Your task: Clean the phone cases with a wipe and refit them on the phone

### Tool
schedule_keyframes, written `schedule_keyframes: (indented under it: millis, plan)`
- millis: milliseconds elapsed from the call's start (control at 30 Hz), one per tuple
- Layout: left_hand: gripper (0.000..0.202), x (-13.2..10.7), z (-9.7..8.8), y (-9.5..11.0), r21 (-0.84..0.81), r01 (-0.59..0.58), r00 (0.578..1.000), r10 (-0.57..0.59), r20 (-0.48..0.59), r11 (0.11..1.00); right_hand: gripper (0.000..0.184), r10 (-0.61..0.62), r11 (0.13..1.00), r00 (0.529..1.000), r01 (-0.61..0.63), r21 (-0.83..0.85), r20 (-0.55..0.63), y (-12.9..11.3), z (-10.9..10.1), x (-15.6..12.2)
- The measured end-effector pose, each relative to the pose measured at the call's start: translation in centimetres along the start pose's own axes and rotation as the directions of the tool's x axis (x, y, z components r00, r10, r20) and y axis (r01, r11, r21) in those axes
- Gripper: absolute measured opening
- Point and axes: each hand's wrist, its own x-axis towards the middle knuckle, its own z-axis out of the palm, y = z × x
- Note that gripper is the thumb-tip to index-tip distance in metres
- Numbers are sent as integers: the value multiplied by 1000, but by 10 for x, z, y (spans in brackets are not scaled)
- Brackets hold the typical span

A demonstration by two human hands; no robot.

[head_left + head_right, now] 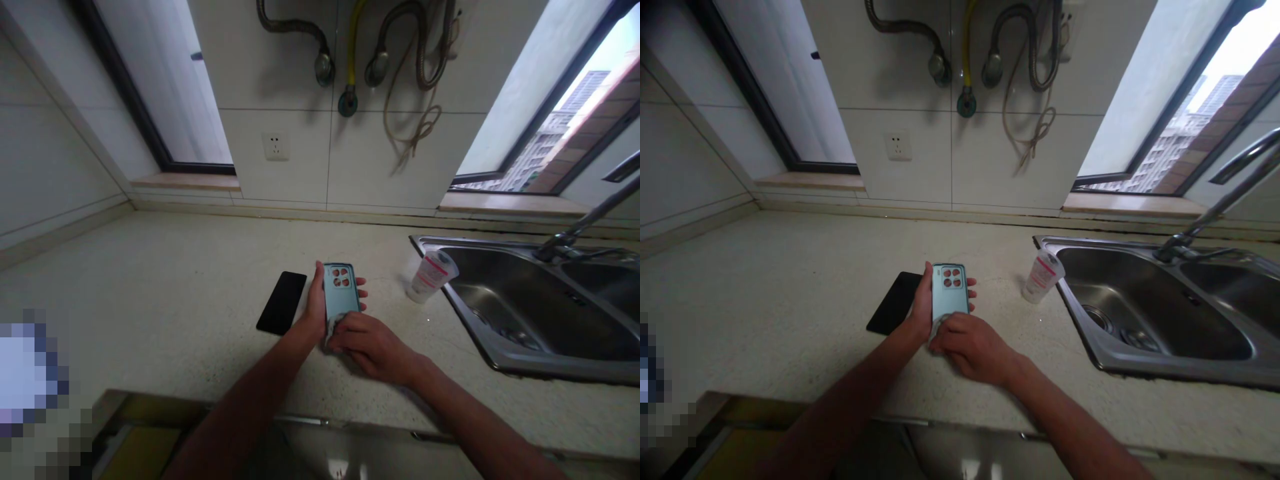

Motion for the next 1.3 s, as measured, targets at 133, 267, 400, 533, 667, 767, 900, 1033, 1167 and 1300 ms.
schedule_keyframes:
  millis: [133, 267, 400, 533, 667, 767, 900, 1033, 1167, 1300]
  plan:
    - [90, 1, -7, 17, -46, -1, 999, 2, 38, 999, 23, -2, 997, 1000, 4, -72, 21, -2, -6, 0]
    - [88, 2, -12, 29, -77, -24, 999, 28, 40, 997, 21, 14, 975, 999, -21, -221, -32, 11, -14, -4]
    - [83, 1, -11, 37, -79, 20, 1000, -18, 20, 997, 20, 59, 941, 987, -105, -321, -151, 21, -18, -9]
    - [67, -1, -8, 40, -115, -43, 999, 39, -28, 992, 19, 216, 927, 912, -303, -219, -347, 20, -20, -10]
    - [59, 1, -10, 41, -106, -40, 998, 35, -43, 994, 14, 339, 897, 826, -428, -110, -450, 17, -21, -8]
    - [58, 4, -12, 38, -93, -35, 998, 29, -64, 995, 14, 445, 877, 776, -479, 42, -447, 16, -17, -6]
    - [53, 9, -13, 28, -63, -38, 993, 31, -113, 997, 19, 630, 771, 686, -495, 399, -366, 18, -7, -5]
    - [41, 11, -11, 13, 11, -13, 1000, 13, -1, 1000, 26, 779, 567, 556, -426, 705, -291, 24, -4, -3]
    - [43, 10, -9, 5, 128, -80, 994, 69, 86, 989, 32, 882, 369, 410, -298, 881, -231, 28, -6, 0]
    - [37, 14, -13, 7, 123, -86, 995, 92, -47, 989, 30, 910, 281, 369, -215, 935, -189, 29, -8, 1]
